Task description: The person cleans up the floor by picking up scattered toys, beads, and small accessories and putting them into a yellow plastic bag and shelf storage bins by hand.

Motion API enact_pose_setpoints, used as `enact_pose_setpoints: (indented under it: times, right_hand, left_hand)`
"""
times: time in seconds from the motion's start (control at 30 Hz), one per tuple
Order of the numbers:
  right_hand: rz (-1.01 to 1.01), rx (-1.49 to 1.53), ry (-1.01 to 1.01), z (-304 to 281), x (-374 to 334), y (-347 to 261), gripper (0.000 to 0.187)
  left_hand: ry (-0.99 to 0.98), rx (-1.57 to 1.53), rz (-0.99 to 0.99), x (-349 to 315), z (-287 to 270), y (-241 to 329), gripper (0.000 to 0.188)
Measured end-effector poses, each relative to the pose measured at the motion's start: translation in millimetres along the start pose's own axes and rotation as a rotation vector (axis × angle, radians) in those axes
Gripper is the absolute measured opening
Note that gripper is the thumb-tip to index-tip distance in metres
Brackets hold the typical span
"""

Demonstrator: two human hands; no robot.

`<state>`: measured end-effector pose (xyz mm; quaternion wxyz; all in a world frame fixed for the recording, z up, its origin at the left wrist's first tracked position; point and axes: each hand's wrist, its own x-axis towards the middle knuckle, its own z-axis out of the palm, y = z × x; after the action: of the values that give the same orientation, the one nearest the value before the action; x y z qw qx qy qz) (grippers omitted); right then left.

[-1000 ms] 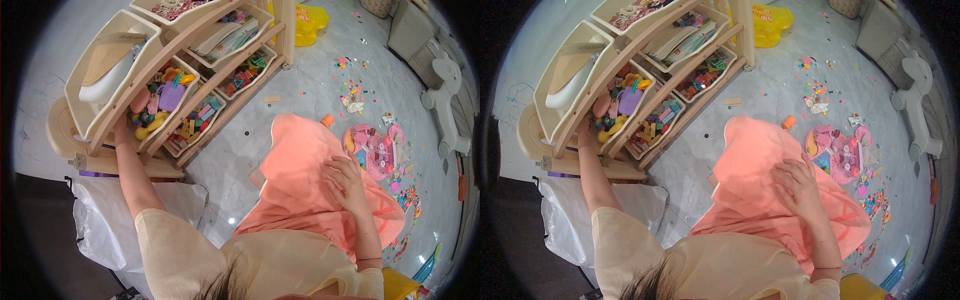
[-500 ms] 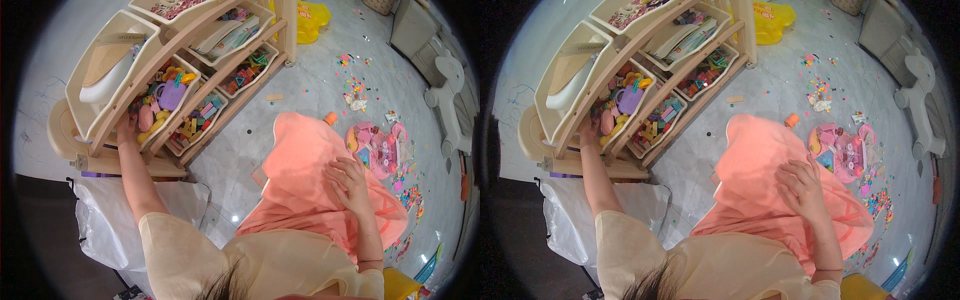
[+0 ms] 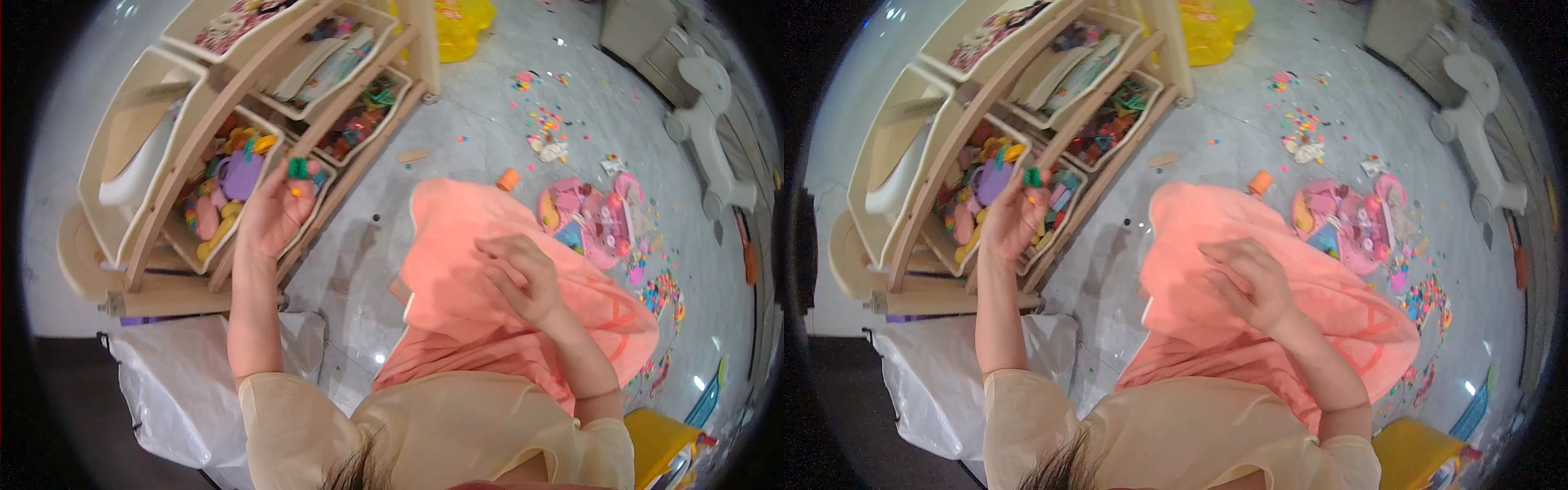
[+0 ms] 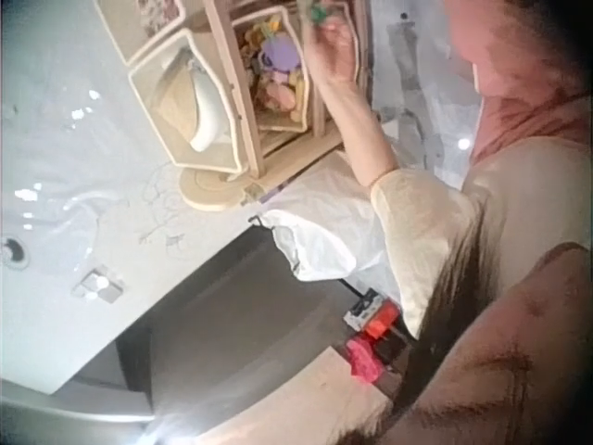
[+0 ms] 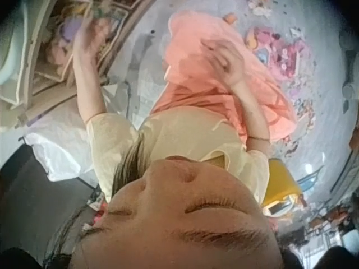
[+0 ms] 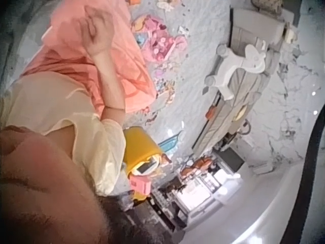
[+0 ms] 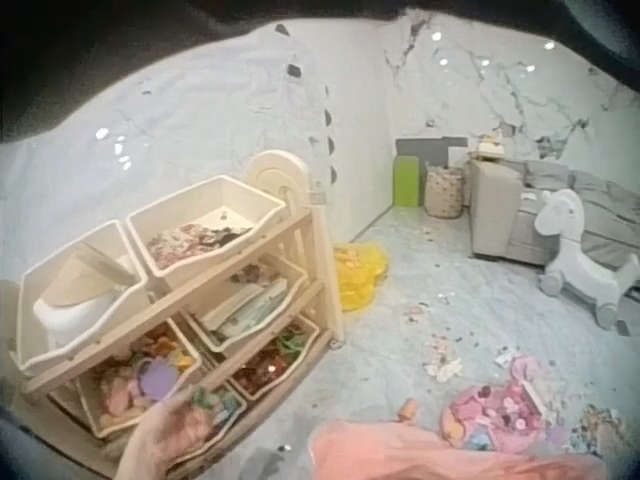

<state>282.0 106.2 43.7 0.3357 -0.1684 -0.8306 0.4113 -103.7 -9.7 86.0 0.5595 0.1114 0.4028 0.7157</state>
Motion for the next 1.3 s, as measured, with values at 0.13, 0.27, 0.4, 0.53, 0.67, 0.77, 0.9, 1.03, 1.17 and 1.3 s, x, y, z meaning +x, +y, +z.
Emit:
enact_pose_setpoints:
  times: [0.13,0.27,0.4,0.53,0.67,0.77,0.9,1.03,1.17,1.3]
  right_hand:
    - [0.279,0.395,0.135,26,30,-11,0.034]
    - [0.699,1.122,0.215,30,45,-6,0.036]
    - [0.762,1.396,0.206,37,31,16,0.042]
    - [0.751,1.32,0.23,43,15,13,0.041]
    - [0.708,1.127,0.2,39,16,2,0.034]
    - [0.698,1.119,0.249,33,12,9,0.029]
    - [0.664,1.146,0.327,34,9,12,0.024]
    - [0.627,1.067,0.347,37,5,8,0.02]
    - [0.593,0.896,0.314,38,-7,3,0.02]
    - [0.653,1.054,0.363,37,-20,-4,0.023]
  left_hand:
    - [-0.114,0.105,-0.215,7,75,-70,0.035]
    - [-0.222,0.155,-0.304,16,106,-119,0.029]
    - [-0.304,0.469,-0.148,13,115,-163,0.019]
    - [-0.414,0.559,-0.133,8,118,-172,0.018]
    - [-0.415,0.861,0.074,8,101,-177,0.018]
    - [-0.405,1.001,0.205,1,106,-170,0.022]
    - [-0.38,0.976,0.22,-8,108,-168,0.025]
    - [-0.388,0.864,0.158,-12,106,-173,0.03]
    - [-0.408,0.883,0.201,-20,102,-185,0.031]
    - [-0.279,1.025,0.39,-33,115,-194,0.028]
